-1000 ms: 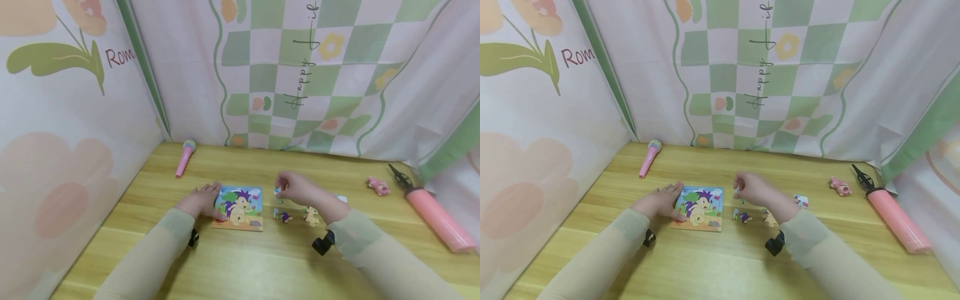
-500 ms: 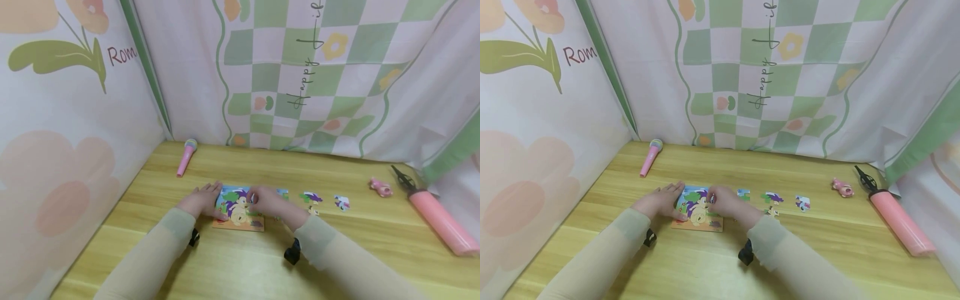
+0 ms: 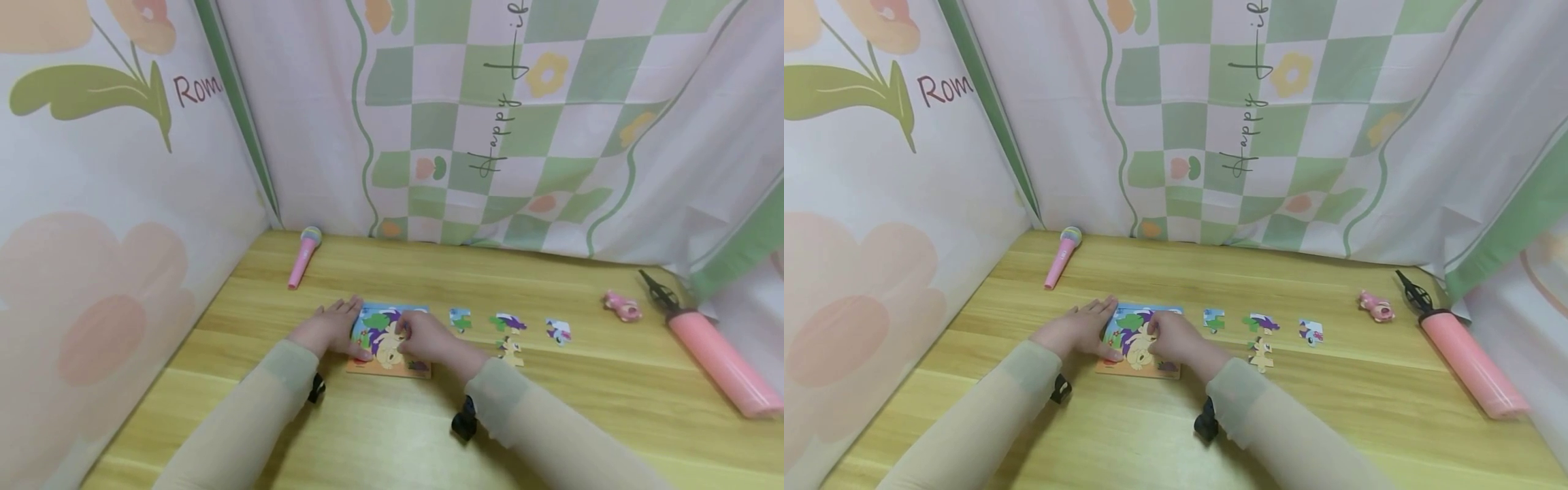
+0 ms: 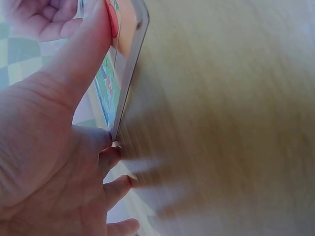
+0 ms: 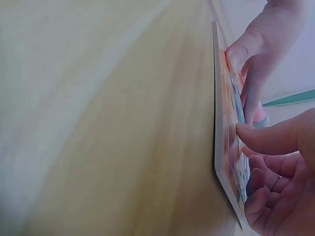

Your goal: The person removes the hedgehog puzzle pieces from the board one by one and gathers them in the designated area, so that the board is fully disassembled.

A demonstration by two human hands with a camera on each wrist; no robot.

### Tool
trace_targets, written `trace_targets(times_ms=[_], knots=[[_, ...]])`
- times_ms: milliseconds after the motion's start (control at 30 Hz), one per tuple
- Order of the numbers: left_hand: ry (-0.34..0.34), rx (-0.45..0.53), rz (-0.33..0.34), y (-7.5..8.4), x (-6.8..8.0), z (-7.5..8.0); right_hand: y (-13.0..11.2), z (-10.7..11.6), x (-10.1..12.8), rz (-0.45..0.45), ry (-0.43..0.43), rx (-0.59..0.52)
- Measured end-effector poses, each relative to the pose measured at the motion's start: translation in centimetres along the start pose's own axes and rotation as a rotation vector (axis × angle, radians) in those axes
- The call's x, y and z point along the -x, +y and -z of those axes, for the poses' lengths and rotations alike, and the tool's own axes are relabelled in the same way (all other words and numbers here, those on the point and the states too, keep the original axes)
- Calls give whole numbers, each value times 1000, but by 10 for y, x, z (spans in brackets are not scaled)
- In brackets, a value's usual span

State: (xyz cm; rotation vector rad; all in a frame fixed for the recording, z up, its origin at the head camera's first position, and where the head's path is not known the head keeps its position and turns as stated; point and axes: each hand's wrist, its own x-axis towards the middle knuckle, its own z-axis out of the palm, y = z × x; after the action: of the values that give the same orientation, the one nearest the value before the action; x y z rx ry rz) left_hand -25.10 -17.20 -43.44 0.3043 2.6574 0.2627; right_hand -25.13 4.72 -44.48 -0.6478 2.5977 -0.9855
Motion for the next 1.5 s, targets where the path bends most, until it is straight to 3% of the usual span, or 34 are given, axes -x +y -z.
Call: trace_targets(times_ms=[767, 1167, 1500], knots=[[1, 7, -3, 4, 6, 4, -6, -5, -1, -63, -20, -8], [10, 3, -12, 5, 7, 5, -9, -3, -1, -7, 51, 93], [8, 15, -5, 4, 7, 4, 1, -1, 0, -65, 84, 103]])
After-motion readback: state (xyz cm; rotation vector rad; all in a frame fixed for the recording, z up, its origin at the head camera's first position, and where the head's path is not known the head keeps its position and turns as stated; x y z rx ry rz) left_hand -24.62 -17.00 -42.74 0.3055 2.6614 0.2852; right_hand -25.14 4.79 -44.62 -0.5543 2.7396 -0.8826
